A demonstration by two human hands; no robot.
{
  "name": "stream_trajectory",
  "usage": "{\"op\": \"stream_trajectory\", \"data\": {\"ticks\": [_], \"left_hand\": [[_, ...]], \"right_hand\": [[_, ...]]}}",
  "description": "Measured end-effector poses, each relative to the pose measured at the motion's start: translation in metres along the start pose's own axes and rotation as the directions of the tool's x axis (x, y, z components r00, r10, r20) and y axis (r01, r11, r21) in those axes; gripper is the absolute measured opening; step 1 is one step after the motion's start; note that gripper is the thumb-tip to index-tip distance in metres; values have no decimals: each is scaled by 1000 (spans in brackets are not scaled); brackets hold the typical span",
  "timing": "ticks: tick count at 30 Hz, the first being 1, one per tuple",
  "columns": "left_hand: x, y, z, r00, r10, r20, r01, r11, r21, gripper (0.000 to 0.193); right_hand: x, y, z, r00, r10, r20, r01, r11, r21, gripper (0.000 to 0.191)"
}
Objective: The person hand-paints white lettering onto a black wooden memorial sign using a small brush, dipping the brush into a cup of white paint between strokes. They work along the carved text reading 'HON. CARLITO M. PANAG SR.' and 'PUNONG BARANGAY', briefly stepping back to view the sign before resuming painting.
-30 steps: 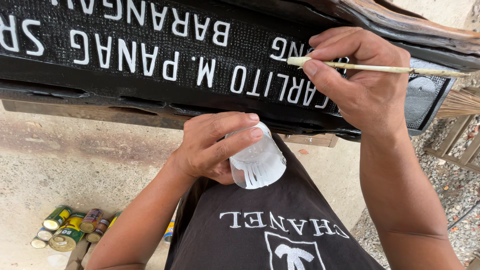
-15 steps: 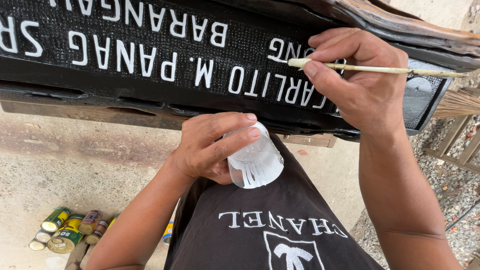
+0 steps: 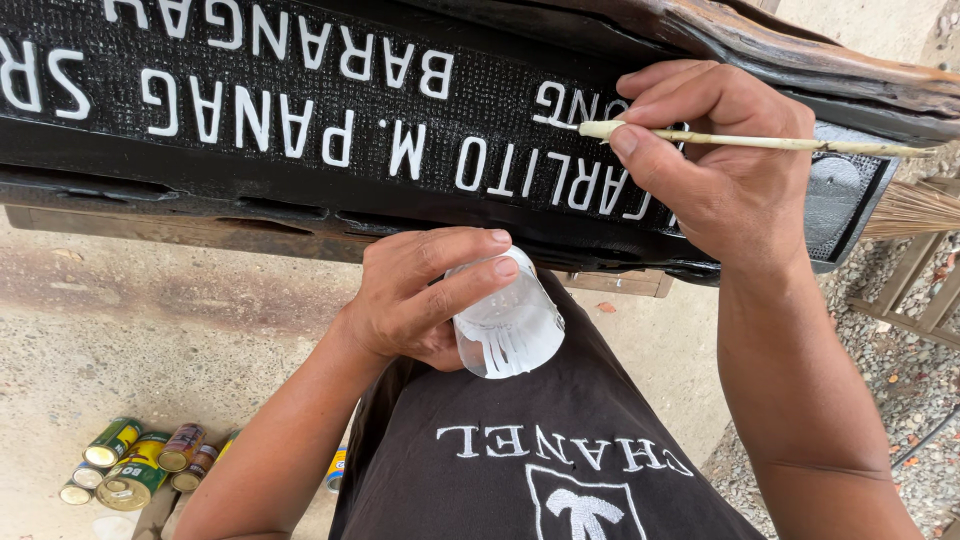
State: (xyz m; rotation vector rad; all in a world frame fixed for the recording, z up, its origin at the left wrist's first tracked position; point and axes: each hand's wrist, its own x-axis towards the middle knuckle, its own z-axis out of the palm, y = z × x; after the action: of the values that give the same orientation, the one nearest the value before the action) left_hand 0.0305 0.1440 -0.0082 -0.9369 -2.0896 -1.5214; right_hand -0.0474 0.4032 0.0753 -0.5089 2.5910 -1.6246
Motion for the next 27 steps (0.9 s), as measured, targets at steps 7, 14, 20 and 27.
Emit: {"op": "stream_trajectory", "data": {"ticks": [7, 14, 20, 27], "left_hand": [[1, 0, 2, 1000, 3, -10, -3, 1000, -7, 52], [1, 1, 1, 1000, -11, -1, 11, 1000, -6, 49], [2, 1, 1, 1000, -5, -3, 5, 1000, -9, 49], [1, 1, 3, 1000, -9, -5, 9, 1000, -16, 47]], "right_hand": [[2, 1, -3, 1000, -6, -4, 6, 1000, 21, 12], [-1, 2, -4, 1000, -16, -1, 16, 999, -34, 12], [1, 0, -3, 1000, -27, 4, 27, 999, -34, 12], [-3, 7, -6, 997, 52, -54, -52, 999, 0, 14]]}}
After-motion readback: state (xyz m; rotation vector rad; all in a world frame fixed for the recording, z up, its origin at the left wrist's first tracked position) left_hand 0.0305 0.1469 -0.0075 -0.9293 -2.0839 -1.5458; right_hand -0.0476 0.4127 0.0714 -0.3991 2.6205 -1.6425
